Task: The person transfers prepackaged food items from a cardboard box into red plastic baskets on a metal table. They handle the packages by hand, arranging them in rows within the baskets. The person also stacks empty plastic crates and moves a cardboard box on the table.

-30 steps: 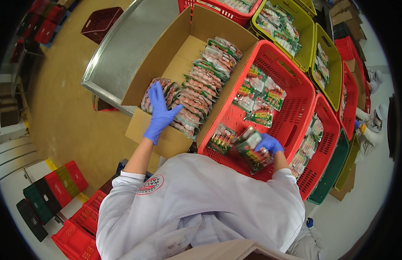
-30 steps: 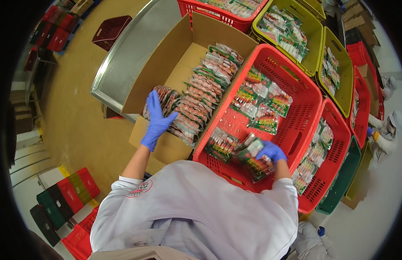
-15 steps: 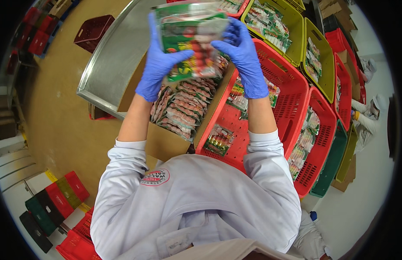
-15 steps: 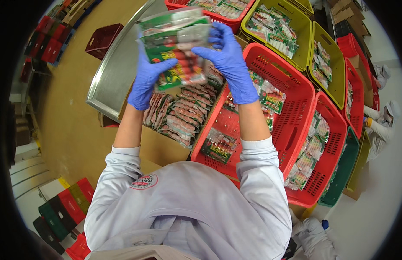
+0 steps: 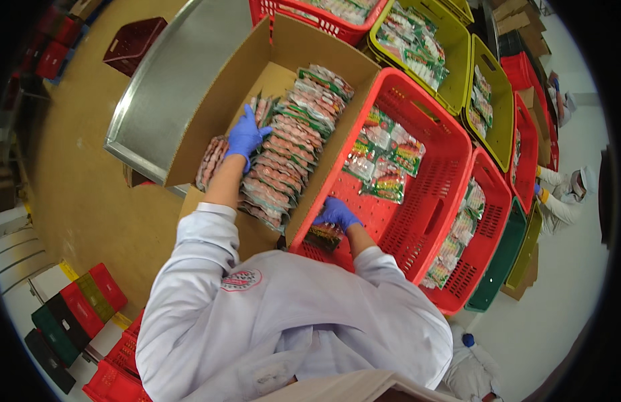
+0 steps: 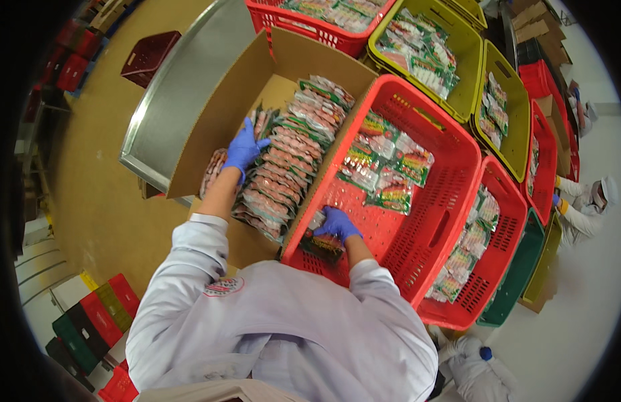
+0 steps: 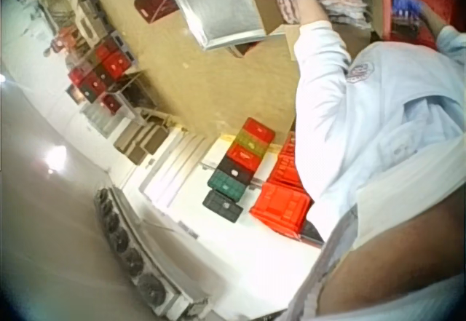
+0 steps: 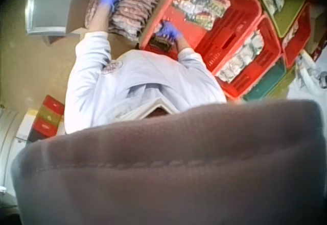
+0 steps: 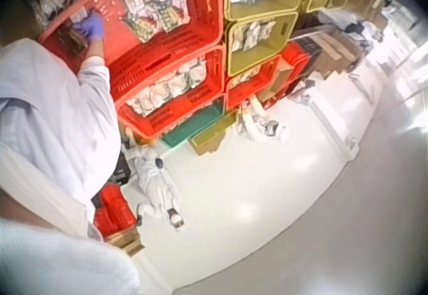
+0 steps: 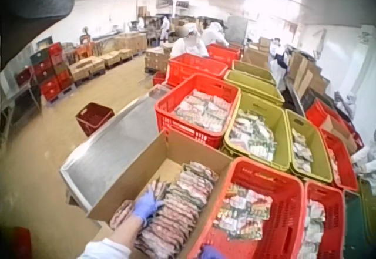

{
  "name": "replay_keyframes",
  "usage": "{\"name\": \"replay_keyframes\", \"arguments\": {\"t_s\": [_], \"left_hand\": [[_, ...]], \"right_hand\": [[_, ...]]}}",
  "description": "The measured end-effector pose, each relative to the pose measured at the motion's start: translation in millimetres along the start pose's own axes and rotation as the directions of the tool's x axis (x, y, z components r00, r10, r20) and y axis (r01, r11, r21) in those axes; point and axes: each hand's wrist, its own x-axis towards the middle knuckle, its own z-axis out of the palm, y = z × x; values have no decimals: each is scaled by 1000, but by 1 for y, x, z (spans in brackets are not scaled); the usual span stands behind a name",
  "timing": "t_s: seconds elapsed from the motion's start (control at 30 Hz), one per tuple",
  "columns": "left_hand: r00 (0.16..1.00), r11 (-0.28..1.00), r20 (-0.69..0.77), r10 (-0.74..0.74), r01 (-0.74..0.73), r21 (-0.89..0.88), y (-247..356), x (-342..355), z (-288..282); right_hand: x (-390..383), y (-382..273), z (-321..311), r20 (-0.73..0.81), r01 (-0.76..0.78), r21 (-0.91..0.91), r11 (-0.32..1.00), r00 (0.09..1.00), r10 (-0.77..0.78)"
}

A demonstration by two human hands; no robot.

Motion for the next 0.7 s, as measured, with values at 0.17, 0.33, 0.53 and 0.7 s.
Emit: {"name": "replay_keyframes", "arguments": {"t_s": [0.17, 0.33, 0.53, 0.7], "left_hand": [[1000, 999, 25, 8, -10, 43, -3, 0, 2], [998, 978, -46, 52, -42, 204, -3, -6, 12], [1000, 960, -6, 25, -23, 279, -5, -12, 14], [1000, 954, 0, 21, -20, 300, -3, -11, 14]], "right_hand": [[-30, -76, -43, 249, -176, -222, 959, 941, 230], [-41, -64, -77, 39, -173, -107, 979, 983, 178], [-36, -37, -201, -214, -179, 371, 911, 939, 271], [-15, -4, -253, -52, -337, -282, 898, 940, 336]]}}
